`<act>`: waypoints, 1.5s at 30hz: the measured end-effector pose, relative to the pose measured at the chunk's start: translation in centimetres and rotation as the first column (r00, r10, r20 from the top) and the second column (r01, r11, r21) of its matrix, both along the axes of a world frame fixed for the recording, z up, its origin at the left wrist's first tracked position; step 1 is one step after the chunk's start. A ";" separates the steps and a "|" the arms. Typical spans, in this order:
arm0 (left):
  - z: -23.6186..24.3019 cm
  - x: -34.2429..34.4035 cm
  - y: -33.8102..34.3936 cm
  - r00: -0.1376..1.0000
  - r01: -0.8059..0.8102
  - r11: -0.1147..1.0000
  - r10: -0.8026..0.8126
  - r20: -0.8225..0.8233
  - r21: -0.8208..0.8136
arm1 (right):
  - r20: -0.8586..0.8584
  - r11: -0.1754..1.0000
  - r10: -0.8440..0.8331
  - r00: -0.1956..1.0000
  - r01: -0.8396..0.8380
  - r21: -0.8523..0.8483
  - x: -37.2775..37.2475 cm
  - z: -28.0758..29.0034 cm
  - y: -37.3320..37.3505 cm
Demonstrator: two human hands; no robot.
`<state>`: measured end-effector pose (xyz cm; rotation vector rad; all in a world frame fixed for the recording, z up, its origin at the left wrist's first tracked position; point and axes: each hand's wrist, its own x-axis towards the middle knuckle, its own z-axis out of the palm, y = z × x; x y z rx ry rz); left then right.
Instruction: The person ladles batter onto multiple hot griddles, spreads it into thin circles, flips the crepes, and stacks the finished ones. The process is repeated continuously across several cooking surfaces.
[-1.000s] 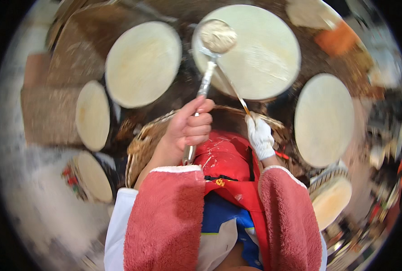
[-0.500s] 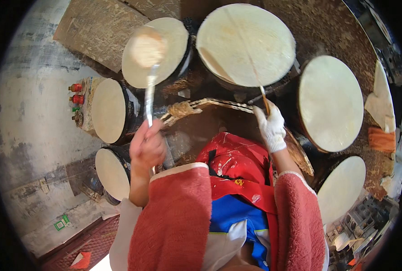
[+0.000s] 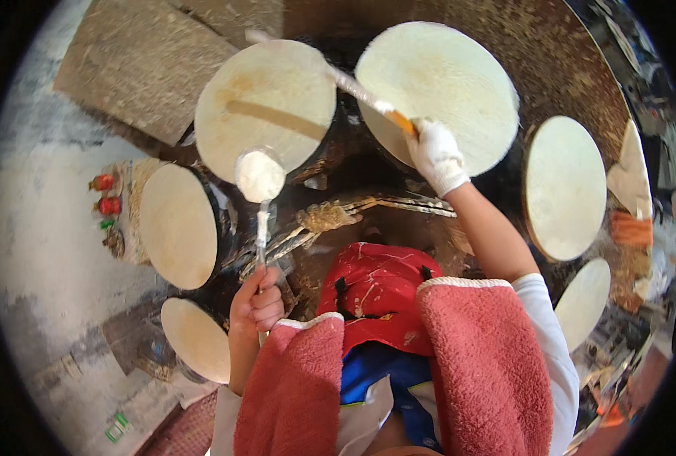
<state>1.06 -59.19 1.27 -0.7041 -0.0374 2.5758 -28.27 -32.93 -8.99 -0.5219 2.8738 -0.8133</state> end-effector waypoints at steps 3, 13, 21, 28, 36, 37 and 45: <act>0.2 0.1 -0.6 1.000 0.023 0.992 -0.021 0.016 -0.126 | 0.142 0.914 -0.230 0.963 0.263 -0.308 -2.3 2.9 3.7; 9.0 -0.3 3.4 0.878 0.093 0.712 -0.388 -0.279 -0.696 | 0.335 -0.136 -0.735 0.590 0.356 -0.925 -0.5 10.3 28.6; 5.6 -3.1 17.9 0.760 0.646 0.750 -0.650 -0.027 0.142 | 0.437 -0.364 -0.857 0.272 0.279 -0.889 25.5 17.0 52.8; 3.2 -0.8 30.9 0.639 0.746 0.619 -0.769 -0.003 0.247 | 0.359 -0.363 -0.930 -0.075 0.045 -0.931 57.4 17.3 60.7; 4.4 2.9 39.6 0.566 0.813 0.573 -0.820 0.089 0.108 | 0.604 -0.687 -0.476 -0.639 -0.158 -0.710 82.6 -1.2 53.0; 4.6 3.3 40.2 0.557 0.820 0.565 -0.824 0.100 0.088 | 0.637 -0.730 -0.425 -0.643 -0.174 -0.661 83.4 -3.0 51.9; 5.1 6.6 42.1 0.608 0.785 0.619 -0.779 0.152 0.027 | 0.630 -0.833 -0.223 -0.744 -0.190 -0.520 84.9 -6.8 51.7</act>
